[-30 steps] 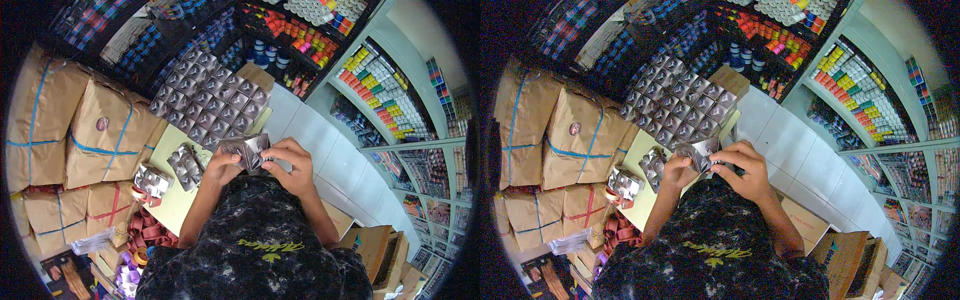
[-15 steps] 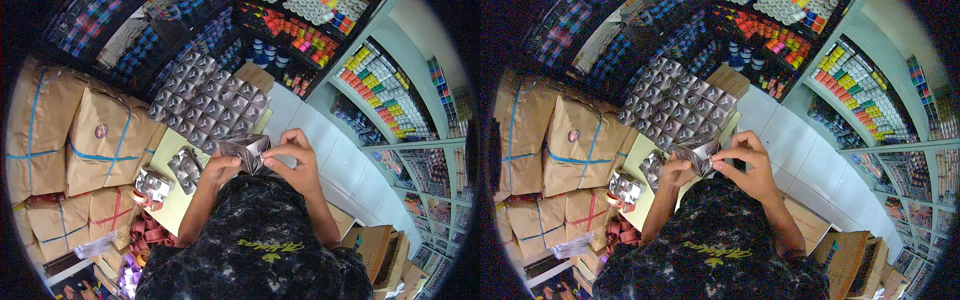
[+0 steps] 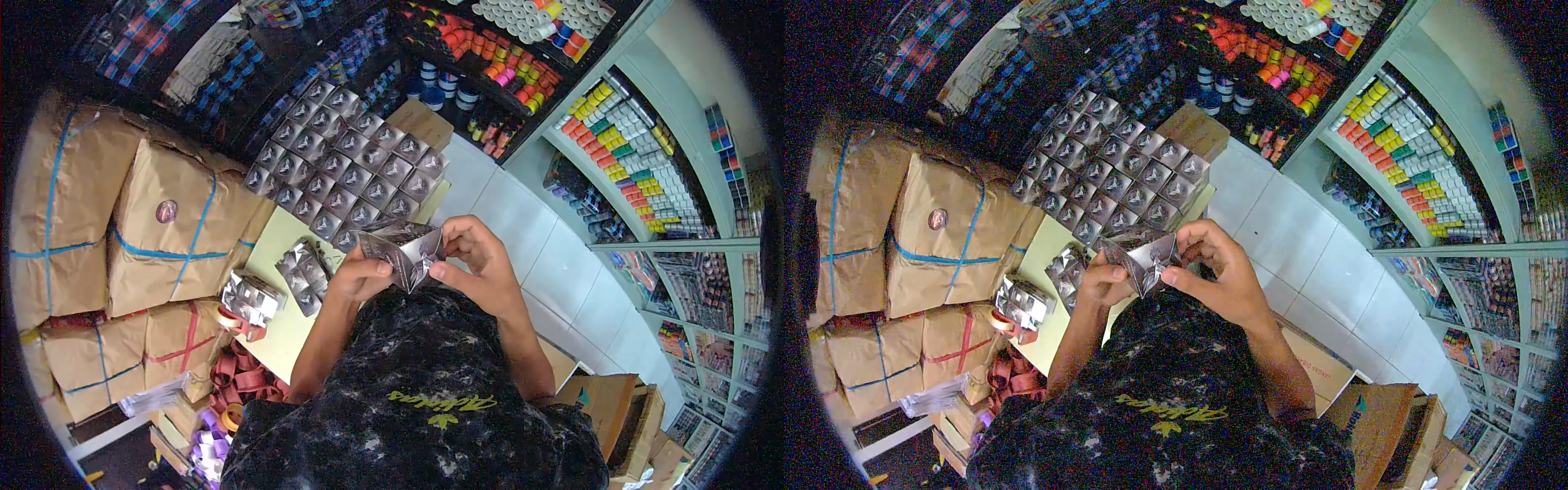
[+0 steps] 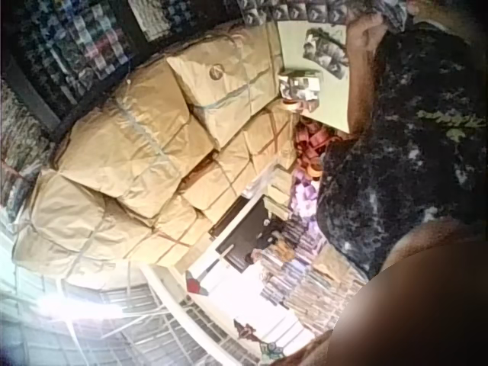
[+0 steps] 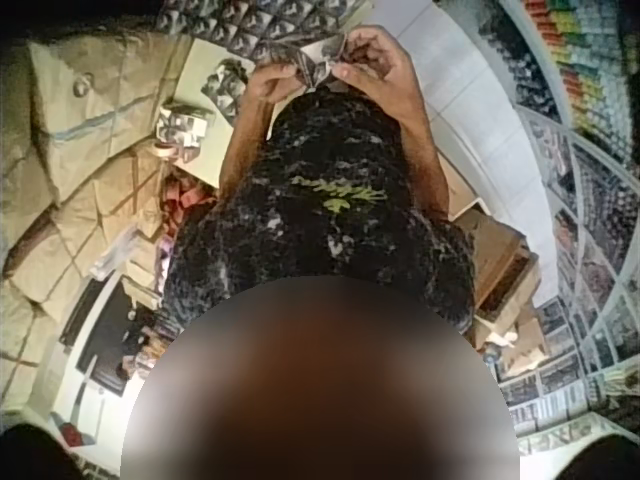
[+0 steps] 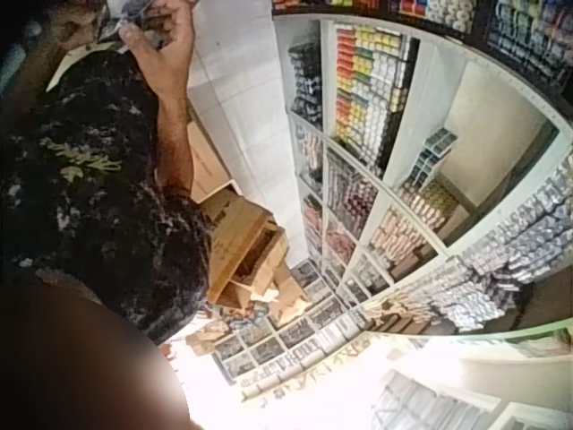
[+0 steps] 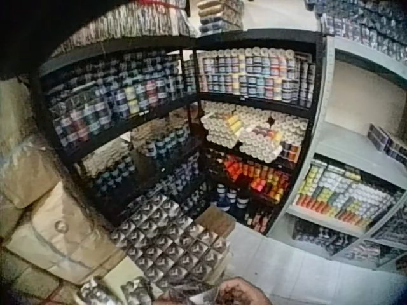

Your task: Assembling and folding small cardboard boxes for packaging in a stockroom.

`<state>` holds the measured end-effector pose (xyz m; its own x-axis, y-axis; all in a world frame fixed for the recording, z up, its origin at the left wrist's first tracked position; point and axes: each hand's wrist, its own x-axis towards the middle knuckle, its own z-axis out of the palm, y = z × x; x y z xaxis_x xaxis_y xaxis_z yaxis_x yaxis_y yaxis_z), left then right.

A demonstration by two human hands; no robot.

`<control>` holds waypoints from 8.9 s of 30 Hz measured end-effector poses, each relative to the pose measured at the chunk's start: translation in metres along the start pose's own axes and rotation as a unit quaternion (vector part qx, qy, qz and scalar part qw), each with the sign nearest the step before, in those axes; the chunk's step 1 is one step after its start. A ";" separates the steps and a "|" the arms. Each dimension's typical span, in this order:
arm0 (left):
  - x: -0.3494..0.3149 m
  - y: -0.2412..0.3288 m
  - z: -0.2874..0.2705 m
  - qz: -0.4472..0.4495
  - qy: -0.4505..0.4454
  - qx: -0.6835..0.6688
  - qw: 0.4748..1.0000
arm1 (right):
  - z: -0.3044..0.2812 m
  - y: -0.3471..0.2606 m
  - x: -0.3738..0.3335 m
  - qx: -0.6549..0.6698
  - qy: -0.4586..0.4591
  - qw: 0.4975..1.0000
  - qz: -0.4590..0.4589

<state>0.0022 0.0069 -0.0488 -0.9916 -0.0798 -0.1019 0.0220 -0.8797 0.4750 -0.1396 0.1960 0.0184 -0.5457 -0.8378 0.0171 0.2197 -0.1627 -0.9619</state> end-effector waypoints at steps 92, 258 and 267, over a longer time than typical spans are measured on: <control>0.032 -0.005 0.022 0.139 0.171 0.397 0.891 | 0.008 0.034 0.014 0.100 0.095 0.987 0.081; 0.043 -0.002 0.055 0.180 0.201 0.539 0.798 | -0.014 0.031 0.015 0.000 0.090 0.994 -0.070; 0.045 -0.003 0.056 0.205 0.234 0.543 0.780 | -0.012 0.034 0.015 0.029 0.089 0.994 -0.047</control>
<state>-0.0494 0.0319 -0.0059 -0.7682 -0.6368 0.0666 -0.0478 0.1608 0.9858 -0.1501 0.1837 -0.0169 -0.6996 -0.7127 0.0516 0.2048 -0.2693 -0.9410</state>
